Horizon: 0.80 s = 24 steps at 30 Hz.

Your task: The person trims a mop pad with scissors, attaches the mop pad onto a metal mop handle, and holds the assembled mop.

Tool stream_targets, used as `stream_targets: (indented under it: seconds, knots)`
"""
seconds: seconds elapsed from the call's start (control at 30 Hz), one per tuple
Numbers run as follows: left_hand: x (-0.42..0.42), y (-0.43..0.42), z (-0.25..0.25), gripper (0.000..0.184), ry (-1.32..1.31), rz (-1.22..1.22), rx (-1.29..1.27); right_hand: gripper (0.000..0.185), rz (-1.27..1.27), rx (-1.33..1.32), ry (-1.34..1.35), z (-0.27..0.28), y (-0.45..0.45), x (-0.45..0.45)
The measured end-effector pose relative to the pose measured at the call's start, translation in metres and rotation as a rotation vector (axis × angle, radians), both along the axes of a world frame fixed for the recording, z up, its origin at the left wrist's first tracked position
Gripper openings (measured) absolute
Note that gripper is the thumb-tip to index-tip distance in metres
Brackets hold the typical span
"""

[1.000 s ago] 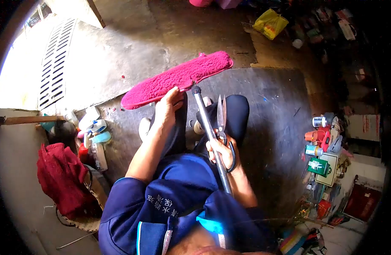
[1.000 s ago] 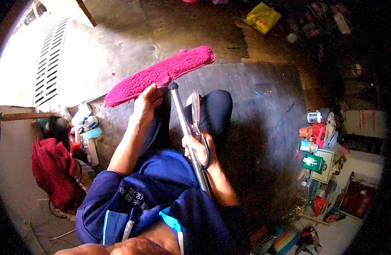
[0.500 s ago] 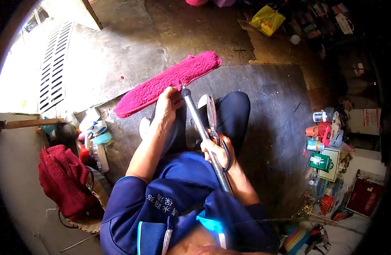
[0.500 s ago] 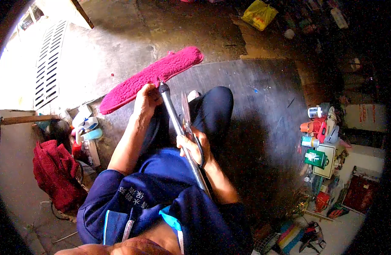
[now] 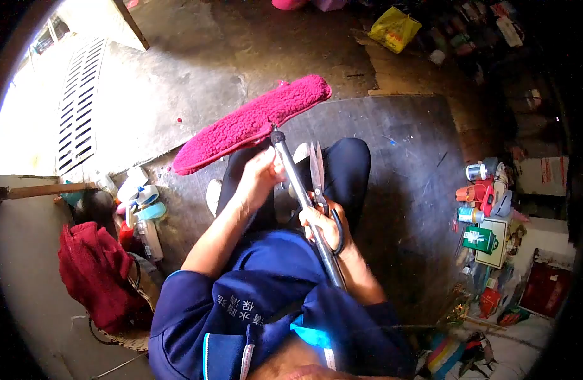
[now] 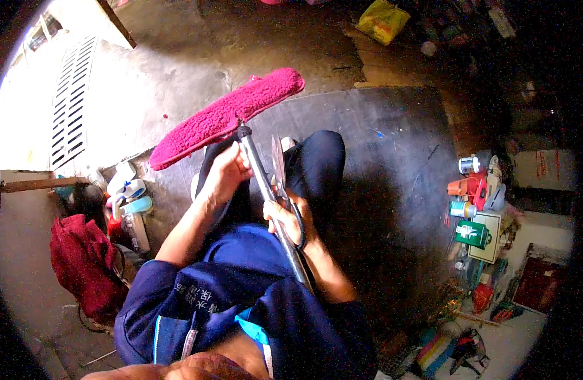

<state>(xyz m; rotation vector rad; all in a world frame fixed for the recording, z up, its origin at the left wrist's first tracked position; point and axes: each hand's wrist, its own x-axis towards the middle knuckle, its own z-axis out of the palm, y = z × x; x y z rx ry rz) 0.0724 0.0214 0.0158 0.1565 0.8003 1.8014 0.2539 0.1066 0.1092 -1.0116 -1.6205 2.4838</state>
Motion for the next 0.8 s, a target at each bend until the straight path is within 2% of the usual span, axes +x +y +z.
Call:
stream_targets:
  seconds: [0.07, 0.1, 0.23, 0.3, 0.33, 0.37, 0.43, 0.5, 0.57, 0.6, 0.7, 0.8]
  knots:
    - [0.022, -0.001, 0.025, 0.028, -0.105, 0.043, -0.028, 0.032, -0.023, -0.076, 0.019, -0.008, 0.003, 0.001]
    - [0.028, 0.0, 0.029, 0.028, -0.141, 0.055, -0.024, 0.026, -0.057, -0.125, 0.042, -0.008, 0.003, 0.0]
    - [0.03, 0.017, 0.035, 0.03, -0.197, 0.094, -0.022, 0.028, -0.062, -0.245, -0.006, -0.026, 0.013, -0.005]
    - [0.025, 0.024, 0.021, 0.03, -0.215, 0.118, -0.054, 0.03, -0.076, -0.254, 0.019, -0.033, 0.019, -0.013]
    - [0.023, 0.028, 0.011, 0.03, -0.213, 0.157, -0.059, 0.032, -0.029, -0.043, -0.087, -0.037, 0.027, -0.019]
    - [0.019, 0.032, 0.0, 0.03, -0.212, 0.191, -0.064, 0.034, -0.072, 0.182, -0.052, -0.046, 0.029, -0.026]
    - [0.006, 0.039, -0.008, 0.03, -0.21, 0.256, -0.1, 0.037, -0.166, 0.22, -0.081, -0.061, 0.048, -0.038]
    - [-0.015, 0.041, -0.03, 0.028, -0.276, 0.332, -0.172, 0.036, -0.329, 0.044, -0.084, -0.069, 0.063, -0.05]
    - [-0.036, 0.036, -0.046, 0.025, -0.349, 0.372, -0.117, 0.037, -0.307, 0.154, -0.06, -0.067, 0.081, -0.059]
    - [-0.048, 0.03, -0.058, 0.024, -0.324, 0.384, -0.148, 0.037, -0.35, 0.077, -0.083, -0.065, 0.086, -0.064]
    - [-0.066, 0.019, -0.069, 0.022, -0.291, 0.432, -0.175, 0.04, -0.322, 0.067, -0.085, -0.08, 0.095, -0.077]
    - [-0.071, 0.028, -0.065, 0.023, -0.23, 0.502, -0.35, 0.04, -0.232, -0.027, -0.13, -0.097, 0.093, -0.093]
